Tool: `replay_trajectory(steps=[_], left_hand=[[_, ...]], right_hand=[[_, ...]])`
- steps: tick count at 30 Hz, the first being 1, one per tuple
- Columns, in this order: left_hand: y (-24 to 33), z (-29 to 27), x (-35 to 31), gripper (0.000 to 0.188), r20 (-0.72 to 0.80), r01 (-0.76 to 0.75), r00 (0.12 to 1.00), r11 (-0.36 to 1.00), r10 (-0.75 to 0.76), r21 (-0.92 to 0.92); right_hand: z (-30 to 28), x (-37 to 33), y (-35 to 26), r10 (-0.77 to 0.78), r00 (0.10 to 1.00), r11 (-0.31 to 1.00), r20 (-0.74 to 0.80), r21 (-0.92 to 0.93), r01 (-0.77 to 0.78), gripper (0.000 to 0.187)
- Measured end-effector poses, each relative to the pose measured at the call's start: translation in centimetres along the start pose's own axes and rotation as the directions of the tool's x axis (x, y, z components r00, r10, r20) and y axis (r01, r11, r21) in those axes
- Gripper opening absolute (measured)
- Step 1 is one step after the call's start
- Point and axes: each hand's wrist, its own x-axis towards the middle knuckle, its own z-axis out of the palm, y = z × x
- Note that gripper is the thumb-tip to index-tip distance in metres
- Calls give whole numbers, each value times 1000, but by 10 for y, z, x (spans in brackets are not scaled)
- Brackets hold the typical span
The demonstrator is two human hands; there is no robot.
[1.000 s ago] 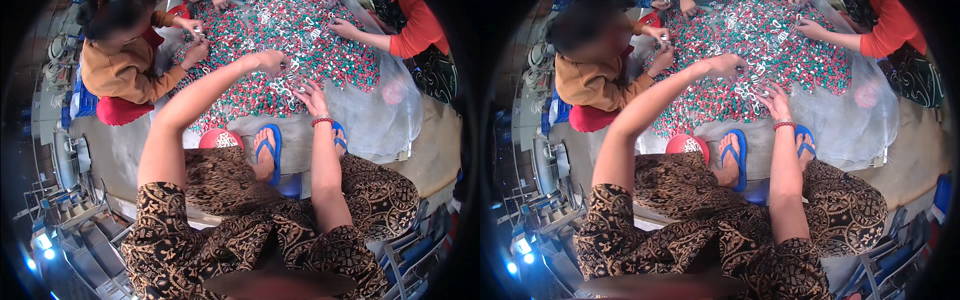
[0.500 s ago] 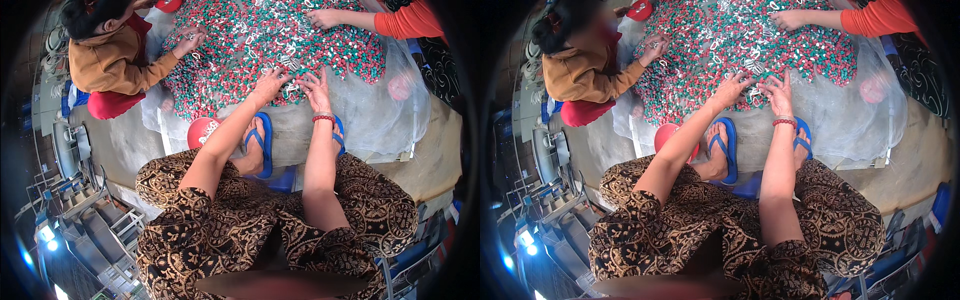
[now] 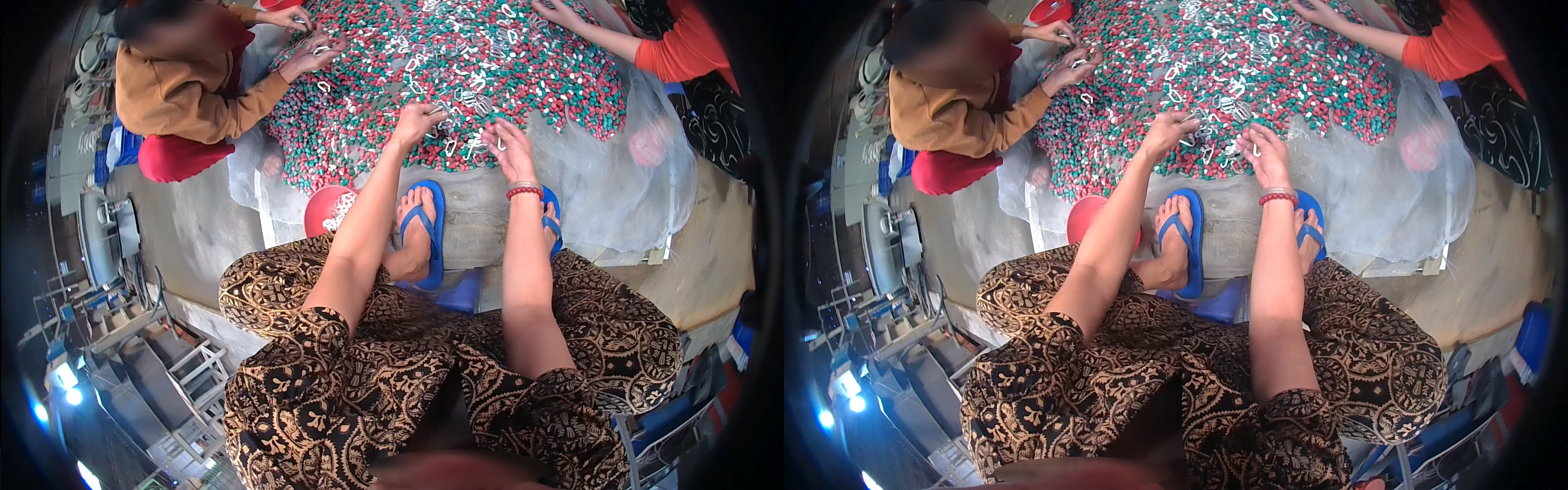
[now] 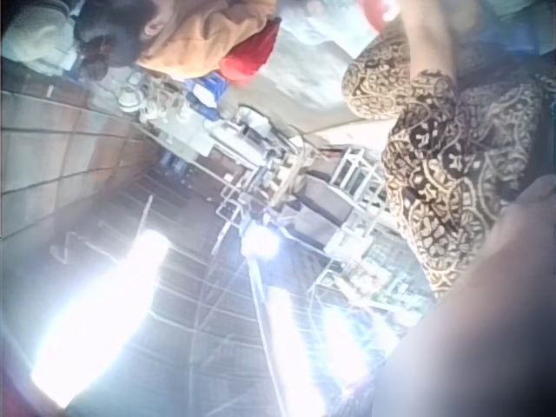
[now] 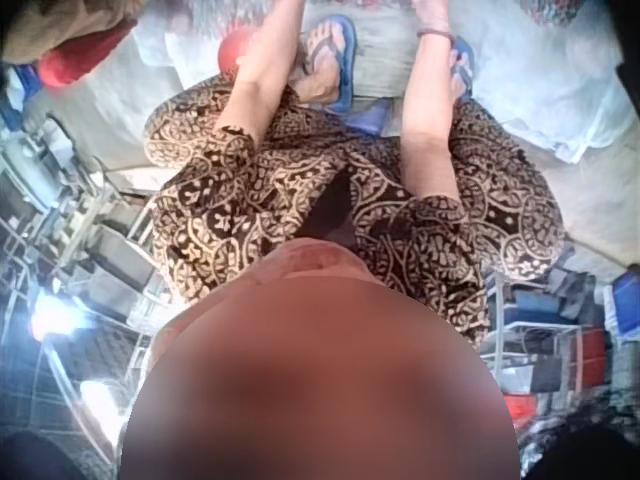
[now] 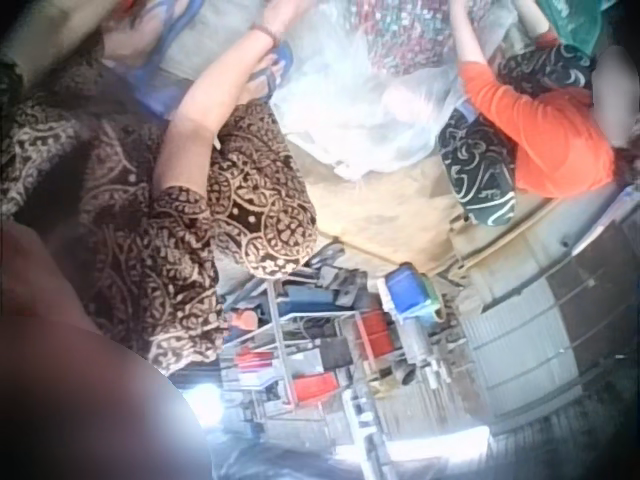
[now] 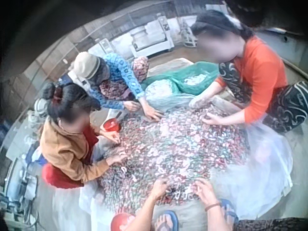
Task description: The person sits on a low stool and sorts small white plastic clips from a large mixed pile of red and green plastic pieces. They pick the white clips by hand and place them into a red scoop. Two other workers sort alongside them.
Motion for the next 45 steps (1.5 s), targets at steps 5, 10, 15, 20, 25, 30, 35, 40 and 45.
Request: replay_trajectory(steps=[5, 10, 15, 20, 25, 30, 35, 40, 45], left_hand=[[-11, 0, -33, 17, 248, 185, 968, 565, 37, -804], [-17, -5, -34, 31, 327, 214, 920, 418, 218, -883], [-20, 18, -17, 45, 45, 202, 979, 931, -197, -304], [-35, 63, -15, 37, -179, 76, 980, 655, 92, 751], [-41, 53, -5, 33, -171, -13, 973, 778, 154, 628], [-23, 22, -12, 17, 132, 21, 989, 839, 61, -543], [-4, 25, -25, 27, 252, 140, 944, 433, 213, -890], [-4, 29, -23, 29, 369, 294, 923, 420, 108, -859], [-23, 55, -23, 26, 83, 186, 980, 982, -183, -40]], right_hand=[[-19, -3, 6, 129, 991, 692, -36, 719, -64, 30], [-22, -1, 28, -158, 980, 721, -119, -692, 32, 46], [-25, 18, 55, -590, 748, -111, 306, -948, 300, 36], [-23, 20, 20, -260, 964, 658, -51, -740, 138, 15], [-3, -10, -14, 65, 992, 997, 113, 33, -69, 20], [-10, -16, -9, 110, 994, 765, -14, -637, -94, 21], [-6, -13, 34, -267, 962, -17, 54, -999, 51, 30], [-2, -12, 26, -113, 992, 540, -49, -841, 20, 14], [-15, -12, -10, 41, 996, 994, 81, -101, -32, 14]])
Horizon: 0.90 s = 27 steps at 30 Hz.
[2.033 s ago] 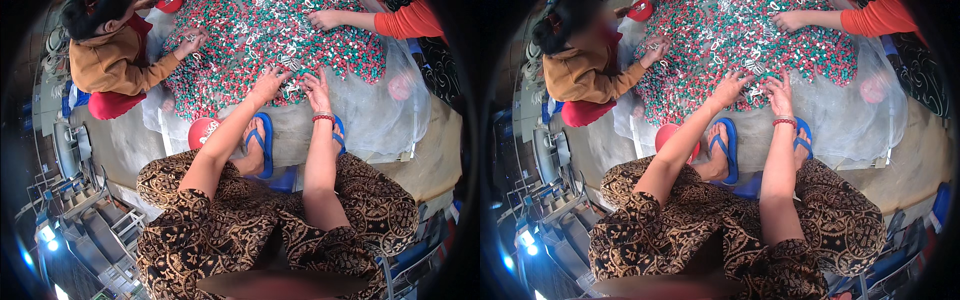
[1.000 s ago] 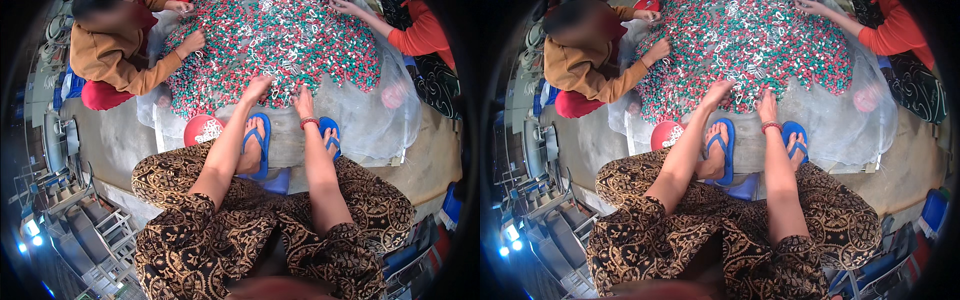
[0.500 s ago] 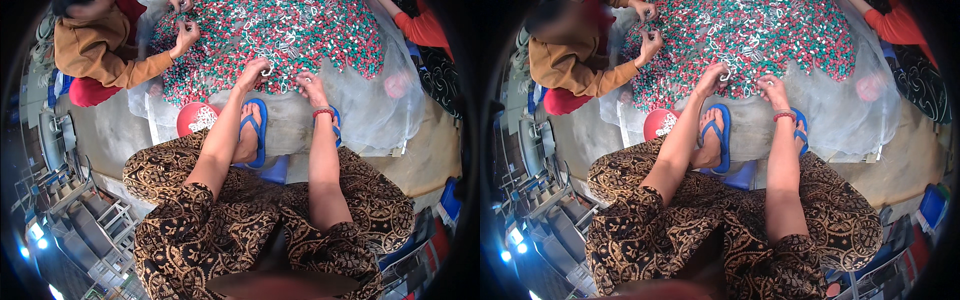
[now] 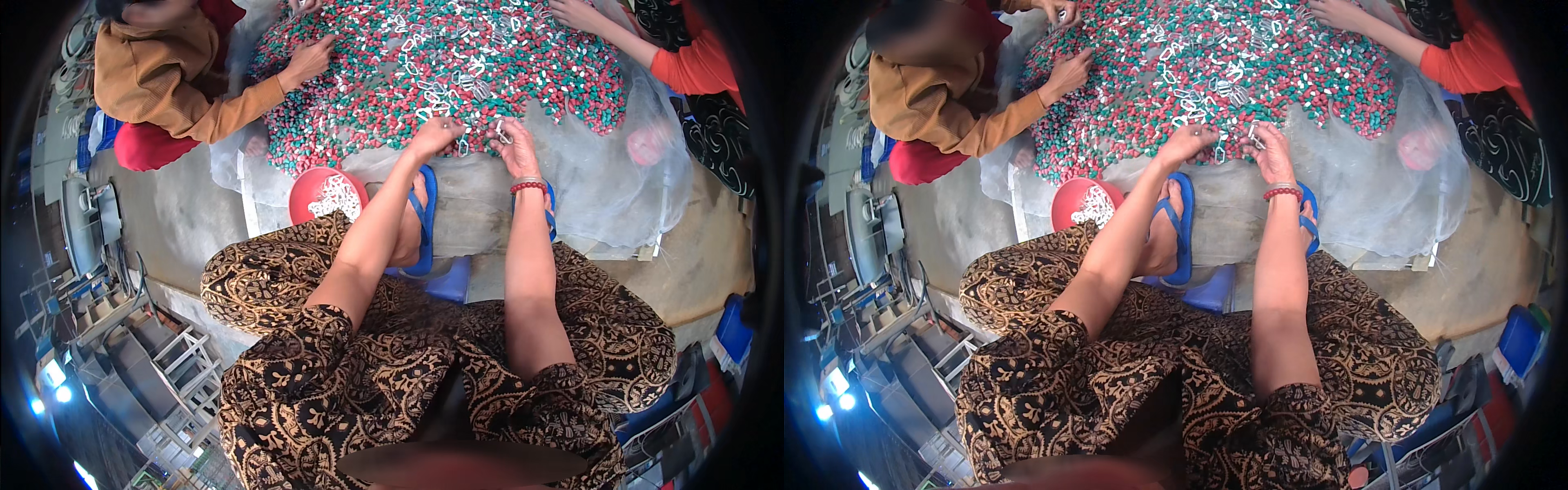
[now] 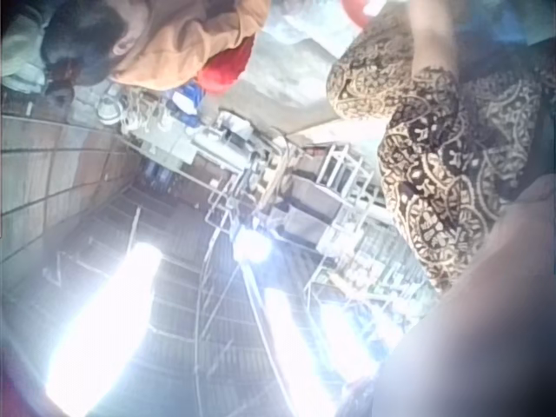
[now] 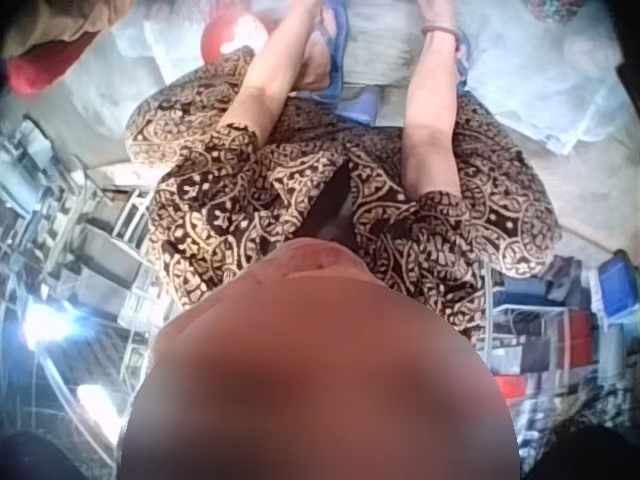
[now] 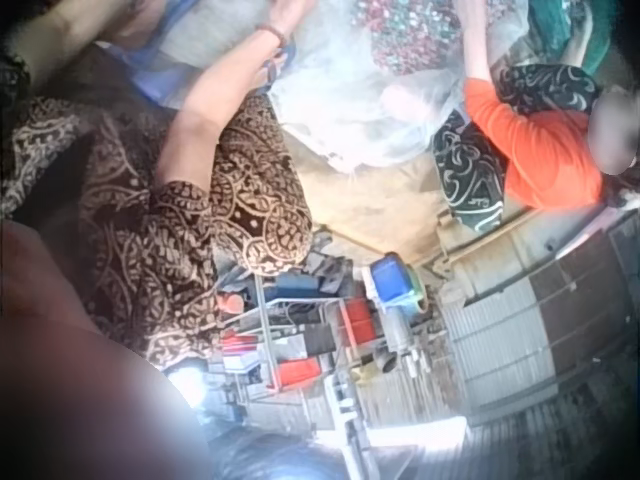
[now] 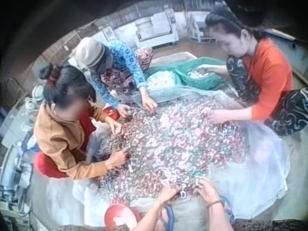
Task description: The person sits on a low stool and sorts small white plastic clips from a large mixed pile of red and green plastic pieces. They pick the white clips by hand and place them into a red scoop. Two other workers sort alongside them.
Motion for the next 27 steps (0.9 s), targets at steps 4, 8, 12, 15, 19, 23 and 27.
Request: replay_trajectory(steps=[4, 8, 12, 15, 19, 23, 27], left_hand=[[-20, 36, -1, 40, -239, -20, 935, 710, 262, 703], [-27, 36, 6, 39, -260, -78, 901, 719, 347, 690], [-17, -8, 15, 45, -332, -138, 893, 886, 306, 443], [-5, -39, 12, 41, -148, -43, 989, 913, -19, -406], [9, -53, 3, 38, 110, 31, 977, 389, 182, -921], [19, -57, 6, 30, 215, 160, 975, 496, 55, -853], [19, -60, 22, 23, 92, 62, 995, 557, 26, -828]], right_hand=[[-5, -1, -6, -26, 999, 998, -19, -55, 25, 24], [-2, 2, -2, 67, 983, 988, -173, -123, -89, 26], [10, 15, 9, -122, 986, 803, -118, -595, 28, 29], [19, 25, 24, -309, 951, 115, -12, -993, 25, 30], [15, 31, 25, -344, 939, 100, -14, -995, 22, 27], [11, 26, 6, -179, 978, 800, -104, -594, 83, 22], [11, 8, -21, -42, 981, 971, 191, 239, -5, 16]])
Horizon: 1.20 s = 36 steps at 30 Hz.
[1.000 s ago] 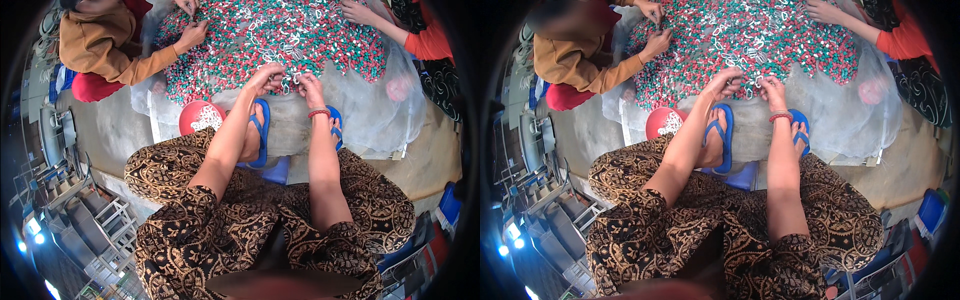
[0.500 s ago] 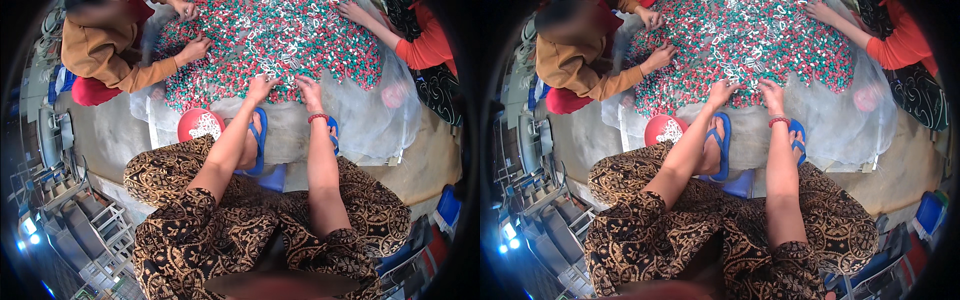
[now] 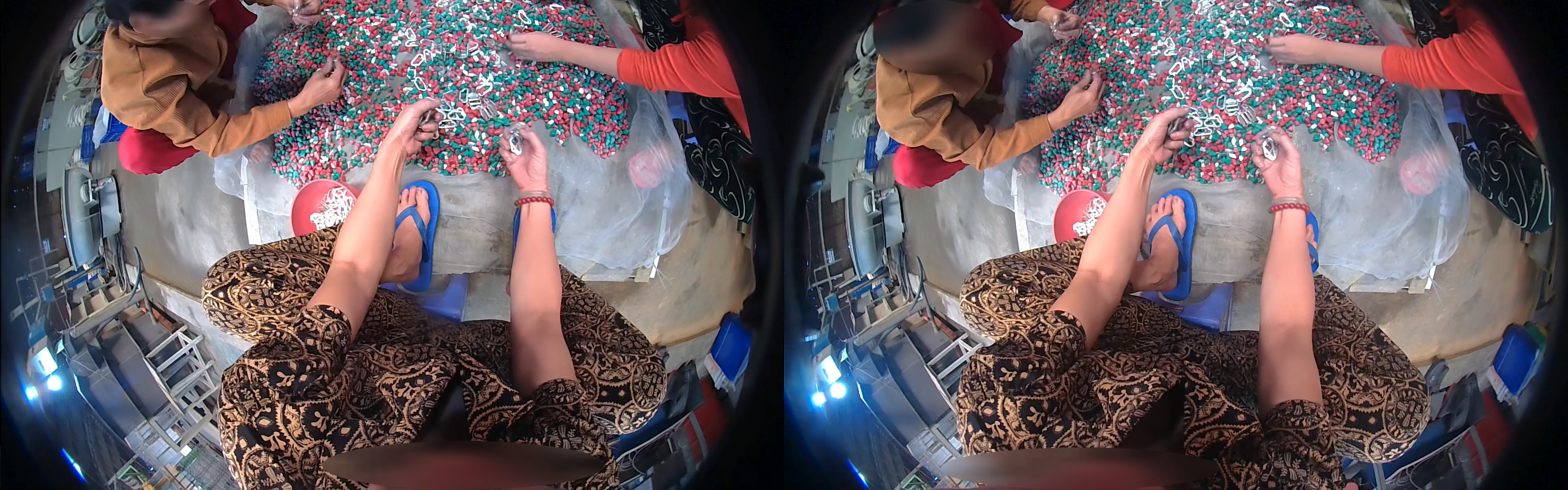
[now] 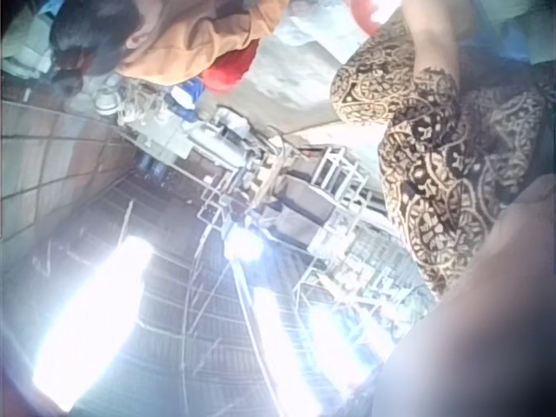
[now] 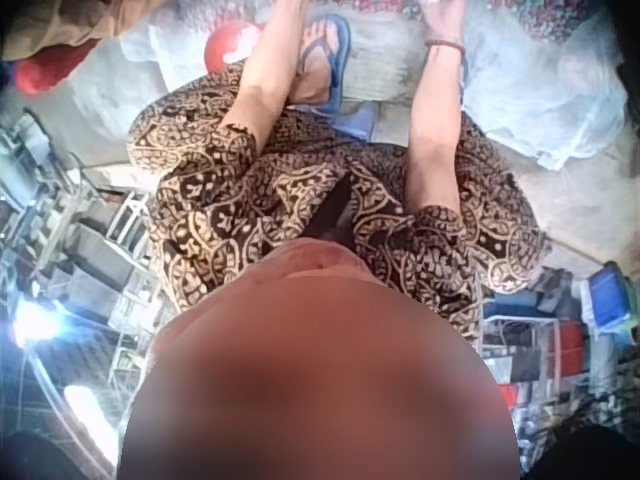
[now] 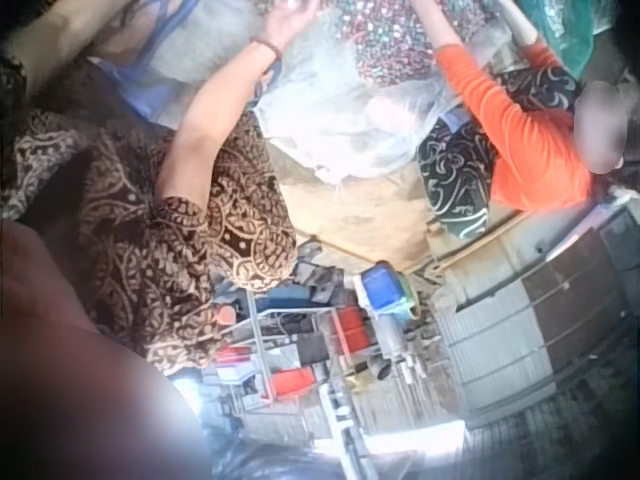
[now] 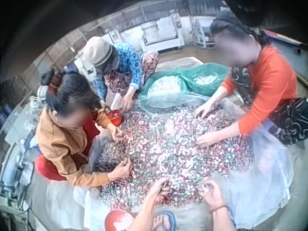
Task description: The person sits on a low stool and sorts small white plastic clips from a large mixed pile of red and green plastic pieces. They pick the white clips by hand and place them into a red scoop. Two other workers sort alongside them.
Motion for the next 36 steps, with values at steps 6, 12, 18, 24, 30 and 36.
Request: replay_trajectory(steps=[6, 12, 18, 24, 30, 36], left_hand=[[-29, 4, 19, 34, 55, -22, 883, -77, 467, 997], [-28, 4, 17, 36, 34, -3, 848, -58, 529, 998], [13, 1, 2, 48, -87, 110, 904, -32, 419, 993], [32, 28, -6, 53, -111, 179, 845, -82, 522, 980], [46, 47, -3, 38, 26, 82, 882, -207, 470, 975], [53, 77, -20, 35, 274, -290, 915, 14, 295, 957]], right_hand=[[9, -18, -15, -38, 975, 982, 221, 187, -4, 17], [2, -12, -8, -93, 942, 925, 322, 379, -38, 29], [20, -6, 21, -111, 955, 875, 277, 483, -38, 57], [48, -13, 24, -140, 947, 837, 288, 546, -42, 74], [49, -11, 24, -37, 977, 816, 212, 571, -93, 79], [47, -11, 29, 16, 980, 818, 199, 561, -127, 70]])
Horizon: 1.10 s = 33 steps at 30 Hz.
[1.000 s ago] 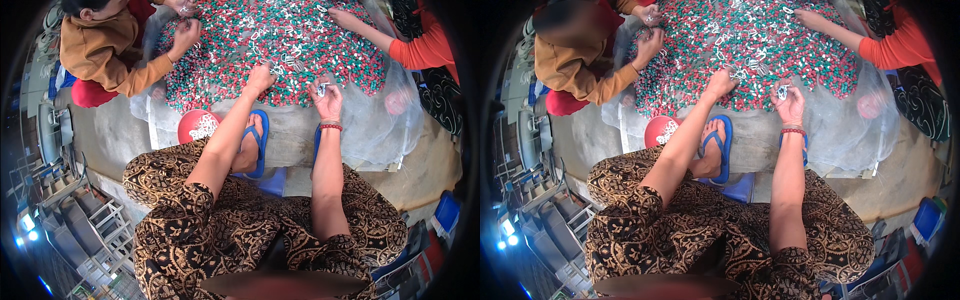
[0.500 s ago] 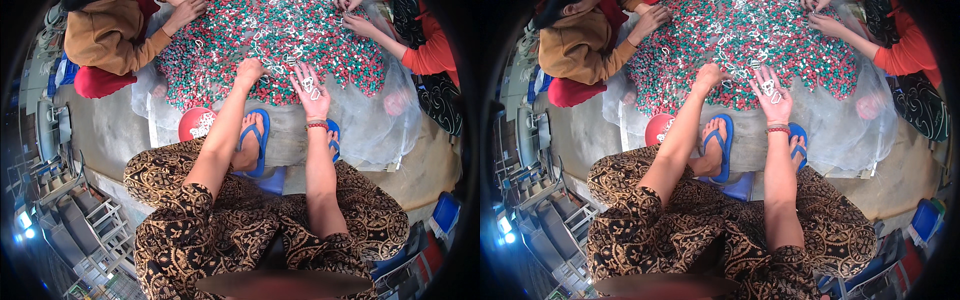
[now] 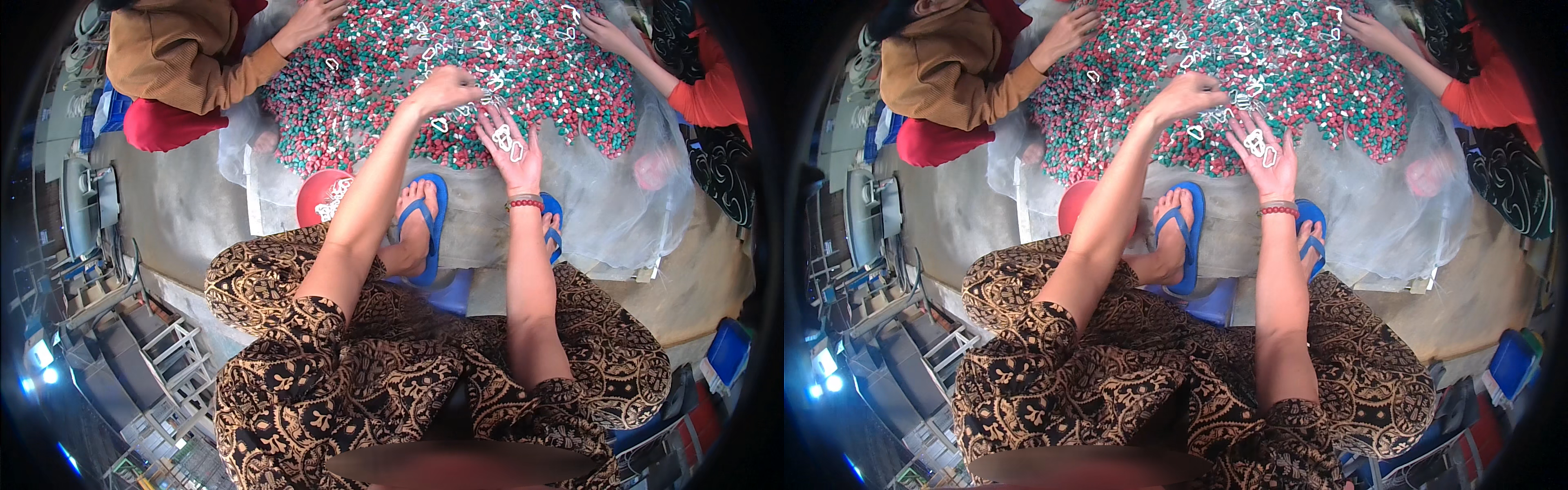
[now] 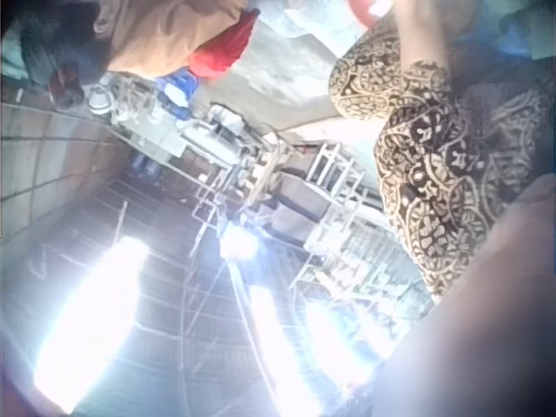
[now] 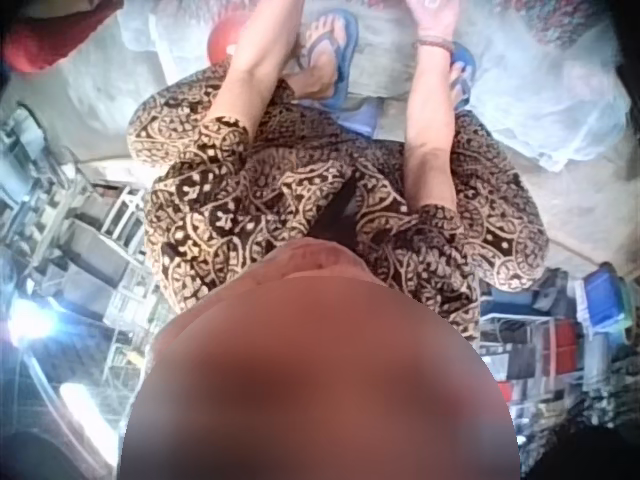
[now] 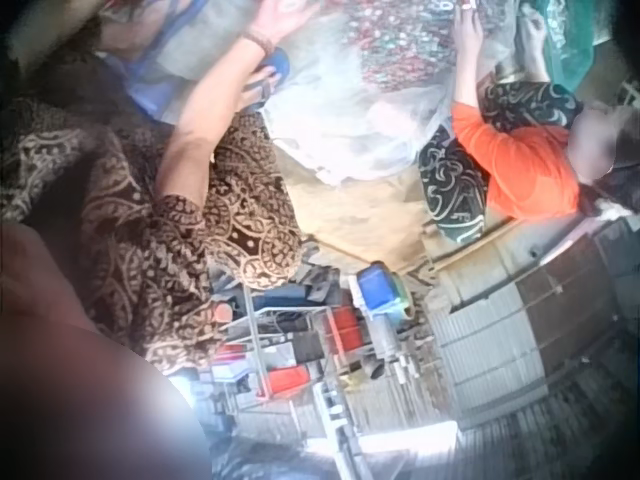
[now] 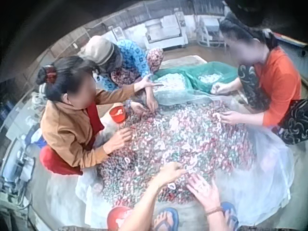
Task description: The person sits on a low stool and sorts small white plastic clips from a large mixed pile of red and green plastic pieces. They pick the white clips by hand and place them into a red scoop. Two other workers sort alongside them.
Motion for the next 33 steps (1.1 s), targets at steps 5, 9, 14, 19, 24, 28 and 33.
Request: replay_trajectory(steps=[5, 9, 14, 19, 24, 28, 33], left_hand=[[43, 21, -2, 32, 181, -185, 969, 979, 167, 84], [15, 25, 19, 31, -238, -103, 965, 994, 111, 44], [-66, 56, 37, 32, -38, -101, 992, 945, 118, 313], [-100, 92, 34, 32, -113, -118, 981, 942, 160, 314], [-102, 55, 23, 23, -119, 173, 974, 969, -195, -175], [-104, 24, 10, 23, 122, 287, 942, 557, -314, -780], [-98, 16, -10, 22, 134, 292, 939, 524, -318, -800]], right_hand=[[-6, 8, 0, -90, 955, 985, -282, -165, 44, 60], [-20, 15, -24, 87, 980, 989, -178, 131, -64, 40], [-39, 7, -36, 49, 968, 998, -245, -12, -54, 33], [-31, -2, -40, -3, 987, 980, -158, -197, -29, 43], [-10, 2, -42, -37, 962, 943, -270, -328, -56, 43], [-5, 13, -30, 7, 955, 856, -297, -491, -159, 36], [-5, 39, 5, -159, 918, 50, -365, -931, -361, 24]])
